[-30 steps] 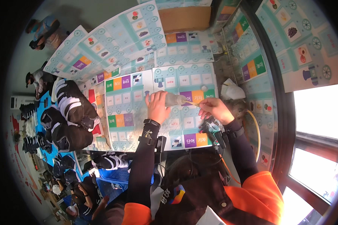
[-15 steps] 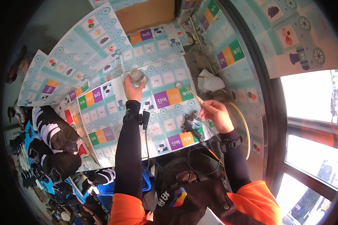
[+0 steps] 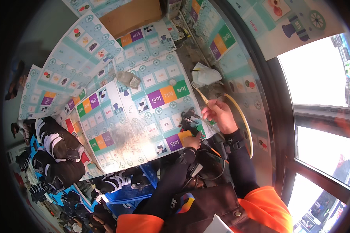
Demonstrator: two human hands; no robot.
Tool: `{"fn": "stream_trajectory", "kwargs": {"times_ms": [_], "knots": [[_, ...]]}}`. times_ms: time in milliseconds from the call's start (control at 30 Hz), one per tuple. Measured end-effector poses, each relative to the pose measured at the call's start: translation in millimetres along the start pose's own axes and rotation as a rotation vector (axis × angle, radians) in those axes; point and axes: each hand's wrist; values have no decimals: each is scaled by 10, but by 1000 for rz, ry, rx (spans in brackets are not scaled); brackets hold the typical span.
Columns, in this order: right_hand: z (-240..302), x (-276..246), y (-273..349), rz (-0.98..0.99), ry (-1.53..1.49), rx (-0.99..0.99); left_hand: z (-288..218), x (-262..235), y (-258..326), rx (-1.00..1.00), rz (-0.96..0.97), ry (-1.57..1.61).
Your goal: The person wipes a footwear component by hand, then uses a wooden stick and a cloth to clean residue from an industrial spray gun while receiving objects from a colleague.
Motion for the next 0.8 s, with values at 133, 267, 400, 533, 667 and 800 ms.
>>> {"fn": "stream_trajectory", "kwargs": {"times_ms": [133, 267, 400, 533, 667, 800], "knots": [[19, 12, 146, 5, 13, -28, -166, 276, 36, 363, -559, -610], [72, 342, 344, 78, 0, -11, -222, -20, 4, 329, -635, -180], [206, 625, 517, 110, 60, 7, -292, -595, 562, 196, -370, 586], [-142, 1127, 263, 240, 164, -42, -11, -1463, 864, 25, -144, 1075], [-664, 2007, 173, 187, 843, -566, 530, -1891, 602, 41, -24, 1301], [-1151, 2335, 37, 248, 966, -814, 462, -1842, 684, 19, -80, 1329]]}}
Point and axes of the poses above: each hand's wrist, its own y-axis away from the middle knuckle, its own x-axis out of the palm, z = x × y, and after that the axes turned 7 degrees about -z, right-handed
